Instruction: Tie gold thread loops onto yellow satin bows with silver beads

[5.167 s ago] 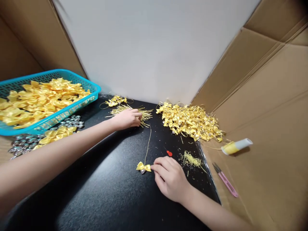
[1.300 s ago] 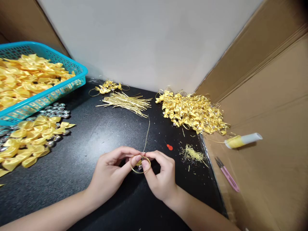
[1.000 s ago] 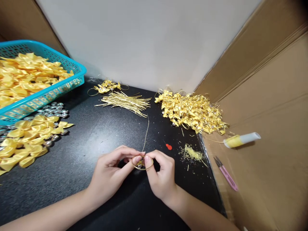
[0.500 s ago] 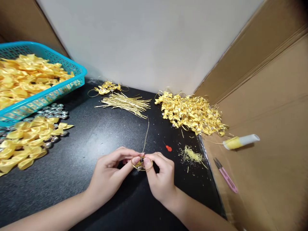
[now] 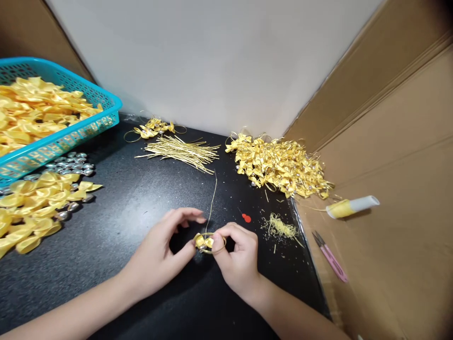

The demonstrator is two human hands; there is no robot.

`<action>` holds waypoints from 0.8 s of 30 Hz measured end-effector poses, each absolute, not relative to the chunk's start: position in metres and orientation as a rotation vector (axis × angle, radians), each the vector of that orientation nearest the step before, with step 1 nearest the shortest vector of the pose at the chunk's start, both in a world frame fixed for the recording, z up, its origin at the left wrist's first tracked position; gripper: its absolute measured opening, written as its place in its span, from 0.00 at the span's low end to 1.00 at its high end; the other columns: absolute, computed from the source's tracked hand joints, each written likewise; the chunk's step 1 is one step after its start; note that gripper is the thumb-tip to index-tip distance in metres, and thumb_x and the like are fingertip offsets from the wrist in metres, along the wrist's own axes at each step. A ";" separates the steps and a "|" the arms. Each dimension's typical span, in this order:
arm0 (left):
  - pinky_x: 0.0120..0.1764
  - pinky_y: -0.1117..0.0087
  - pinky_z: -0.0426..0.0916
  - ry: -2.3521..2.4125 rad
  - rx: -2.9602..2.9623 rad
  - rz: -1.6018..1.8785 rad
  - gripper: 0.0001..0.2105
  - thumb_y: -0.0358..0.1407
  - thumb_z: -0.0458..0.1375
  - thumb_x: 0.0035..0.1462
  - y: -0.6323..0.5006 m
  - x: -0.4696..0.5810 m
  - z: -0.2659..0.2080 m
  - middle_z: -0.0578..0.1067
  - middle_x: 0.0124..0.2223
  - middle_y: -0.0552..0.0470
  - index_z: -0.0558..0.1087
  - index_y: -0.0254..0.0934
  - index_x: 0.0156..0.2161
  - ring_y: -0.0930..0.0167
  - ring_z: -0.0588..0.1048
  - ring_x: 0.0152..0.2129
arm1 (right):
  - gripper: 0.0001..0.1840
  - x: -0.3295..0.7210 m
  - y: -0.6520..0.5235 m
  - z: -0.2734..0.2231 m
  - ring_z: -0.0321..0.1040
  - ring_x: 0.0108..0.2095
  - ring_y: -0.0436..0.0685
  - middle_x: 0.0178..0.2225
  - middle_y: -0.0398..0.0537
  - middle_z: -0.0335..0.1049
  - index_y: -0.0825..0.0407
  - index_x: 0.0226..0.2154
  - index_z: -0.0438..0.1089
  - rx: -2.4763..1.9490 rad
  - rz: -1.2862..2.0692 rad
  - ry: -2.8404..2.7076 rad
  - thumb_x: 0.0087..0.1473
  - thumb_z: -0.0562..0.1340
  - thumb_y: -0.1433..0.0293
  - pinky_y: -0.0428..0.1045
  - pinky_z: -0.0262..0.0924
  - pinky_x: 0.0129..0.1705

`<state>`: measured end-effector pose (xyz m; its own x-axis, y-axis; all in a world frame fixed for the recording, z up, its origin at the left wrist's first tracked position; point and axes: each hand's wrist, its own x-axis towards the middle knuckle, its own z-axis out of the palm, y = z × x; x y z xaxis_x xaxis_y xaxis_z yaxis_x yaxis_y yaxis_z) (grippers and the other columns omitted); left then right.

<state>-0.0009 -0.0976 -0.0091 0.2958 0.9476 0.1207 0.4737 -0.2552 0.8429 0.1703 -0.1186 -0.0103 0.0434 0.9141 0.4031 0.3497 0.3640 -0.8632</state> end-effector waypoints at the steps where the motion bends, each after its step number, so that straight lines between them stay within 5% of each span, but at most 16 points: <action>1: 0.40 0.62 0.70 1.305 1.942 0.769 0.12 0.37 0.58 0.55 -0.094 -0.004 -0.009 0.78 0.40 0.48 0.72 0.39 0.45 0.63 0.75 0.37 | 0.11 0.171 -0.118 -0.011 0.63 0.21 0.49 0.18 0.42 0.68 0.53 0.19 0.67 -1.195 0.647 -1.528 0.52 0.60 0.74 0.45 0.57 0.28; 7: 0.40 0.59 0.67 1.311 2.163 0.366 0.10 0.41 0.55 0.57 -0.086 -0.006 -0.005 0.74 0.37 0.48 0.72 0.38 0.38 0.61 0.73 0.37 | 0.14 0.172 -0.120 -0.015 0.62 0.20 0.48 0.16 0.39 0.65 0.53 0.16 0.64 -1.386 0.681 -1.577 0.50 0.61 0.72 0.46 0.54 0.28; 16: 0.36 0.63 0.65 1.240 2.172 0.366 0.07 0.36 0.53 0.60 -0.090 -0.003 -0.010 0.74 0.33 0.50 0.70 0.38 0.33 0.63 0.72 0.33 | 0.12 0.172 -0.124 -0.021 0.60 0.23 0.49 0.17 0.38 0.65 0.52 0.17 0.63 -1.472 0.579 -1.727 0.49 0.61 0.75 0.48 0.51 0.32; 24: 0.29 0.74 0.66 1.170 1.729 0.620 0.07 0.39 0.52 0.63 -0.093 -0.002 -0.007 0.75 0.28 0.57 0.67 0.39 0.35 0.73 0.74 0.25 | 0.10 0.176 -0.121 -0.018 0.66 0.46 0.58 0.44 0.51 0.72 0.51 0.20 0.70 -1.421 0.602 -1.665 0.51 0.61 0.74 0.53 0.60 0.48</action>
<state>-0.0016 -0.0932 -0.0072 0.4197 0.9035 -0.0866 0.4359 -0.1170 0.8924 0.1763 -0.1210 -0.0184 0.0000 0.9575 0.2883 0.5517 0.2404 -0.7986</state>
